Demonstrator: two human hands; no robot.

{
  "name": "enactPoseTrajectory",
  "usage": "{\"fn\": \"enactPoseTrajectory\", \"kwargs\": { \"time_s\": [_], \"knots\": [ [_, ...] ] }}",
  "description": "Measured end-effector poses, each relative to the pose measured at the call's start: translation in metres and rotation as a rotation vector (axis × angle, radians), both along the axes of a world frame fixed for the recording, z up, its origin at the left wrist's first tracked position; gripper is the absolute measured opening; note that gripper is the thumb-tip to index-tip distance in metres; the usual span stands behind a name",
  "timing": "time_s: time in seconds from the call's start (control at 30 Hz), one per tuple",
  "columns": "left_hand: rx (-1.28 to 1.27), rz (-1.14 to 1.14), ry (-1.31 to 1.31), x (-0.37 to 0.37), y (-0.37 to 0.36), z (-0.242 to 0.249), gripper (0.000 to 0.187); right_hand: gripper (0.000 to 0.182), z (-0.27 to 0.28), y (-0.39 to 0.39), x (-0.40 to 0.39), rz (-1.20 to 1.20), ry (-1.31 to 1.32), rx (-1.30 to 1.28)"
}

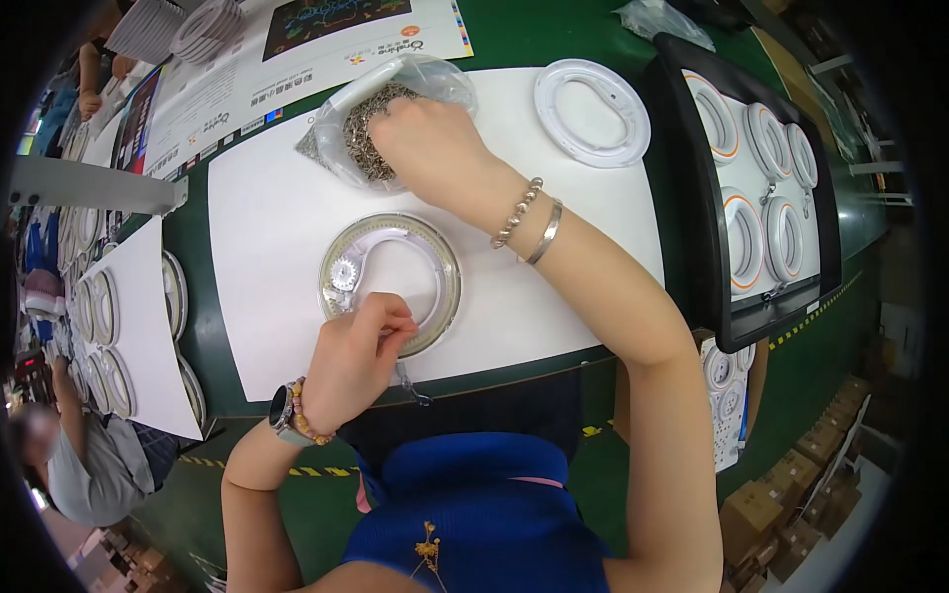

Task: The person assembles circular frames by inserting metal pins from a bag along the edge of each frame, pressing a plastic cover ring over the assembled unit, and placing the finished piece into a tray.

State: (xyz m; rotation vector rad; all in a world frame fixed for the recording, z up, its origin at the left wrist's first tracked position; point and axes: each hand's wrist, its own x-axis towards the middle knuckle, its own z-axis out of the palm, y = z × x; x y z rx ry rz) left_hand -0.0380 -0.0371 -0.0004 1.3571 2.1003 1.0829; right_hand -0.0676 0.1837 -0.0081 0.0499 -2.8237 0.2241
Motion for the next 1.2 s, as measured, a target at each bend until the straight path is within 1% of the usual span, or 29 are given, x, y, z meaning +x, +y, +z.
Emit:
{"fn": "enactPoseTrajectory", "kwargs": {
  "time_s": [0.17,0.27,0.37,0.5,0.57,0.67,0.7,0.77,0.83,0.87,0.93,1.0,1.07,1.17,1.2],
  "knots": [
    [0.043,0.050,-0.050,0.002,0.001,-0.007,0.020,0.016,0.003,0.002,0.000,-0.007,-0.015,-0.121],
    [-0.040,-0.002,-0.007,0.000,-0.001,0.000,0.021,0.012,0.001,0.004,-0.001,-0.024,0.008,-0.153],
    [-0.044,-0.048,0.078,-0.001,-0.005,0.000,0.023,0.008,-0.001,0.005,-0.002,-0.040,0.035,-0.230],
    [-0.040,-0.058,0.089,0.000,-0.007,0.002,0.037,0.011,0.002,0.003,0.000,-0.078,0.024,-0.335],
    [-0.007,-0.076,0.103,0.003,-0.003,0.006,0.044,0.012,0.007,0.003,0.002,-0.078,-0.013,-0.329],
    [-0.071,-0.107,0.107,0.002,-0.008,0.011,0.051,0.010,0.008,0.002,0.002,-0.058,-0.031,-0.332],
    [-0.106,-0.130,0.101,0.000,-0.009,0.015,0.050,0.009,0.009,0.002,0.003,-0.052,-0.030,-0.334],
    [-0.176,-0.178,0.087,-0.007,-0.012,0.026,0.046,0.005,0.009,0.002,0.008,0.038,0.004,-0.414],
    [-0.115,-0.049,0.167,-0.024,-0.011,0.037,0.036,0.002,0.011,-0.003,0.013,0.129,0.004,-0.469],
    [-0.085,0.018,0.205,-0.035,-0.008,0.042,0.031,0.004,0.012,-0.007,0.016,0.178,-0.013,-0.486],
    [0.130,0.190,0.429,-0.068,0.010,0.045,0.015,0.008,0.012,-0.016,0.021,0.259,-0.048,-0.503],
    [0.192,0.239,0.535,-0.103,0.038,0.042,0.009,0.009,0.008,-0.024,0.024,0.328,-0.081,-0.495],
    [0.240,0.100,0.611,-0.137,0.068,0.020,0.009,0.010,0.004,-0.028,0.024,0.351,-0.047,-0.445],
    [0.089,-0.207,0.717,-0.157,0.097,0.004,0.009,0.012,0.001,-0.029,0.023,0.357,-0.032,-0.346],
    [0.094,-0.203,0.743,-0.157,0.098,0.001,0.008,0.012,0.000,-0.029,0.023,0.350,-0.033,-0.311]
  ]
}}
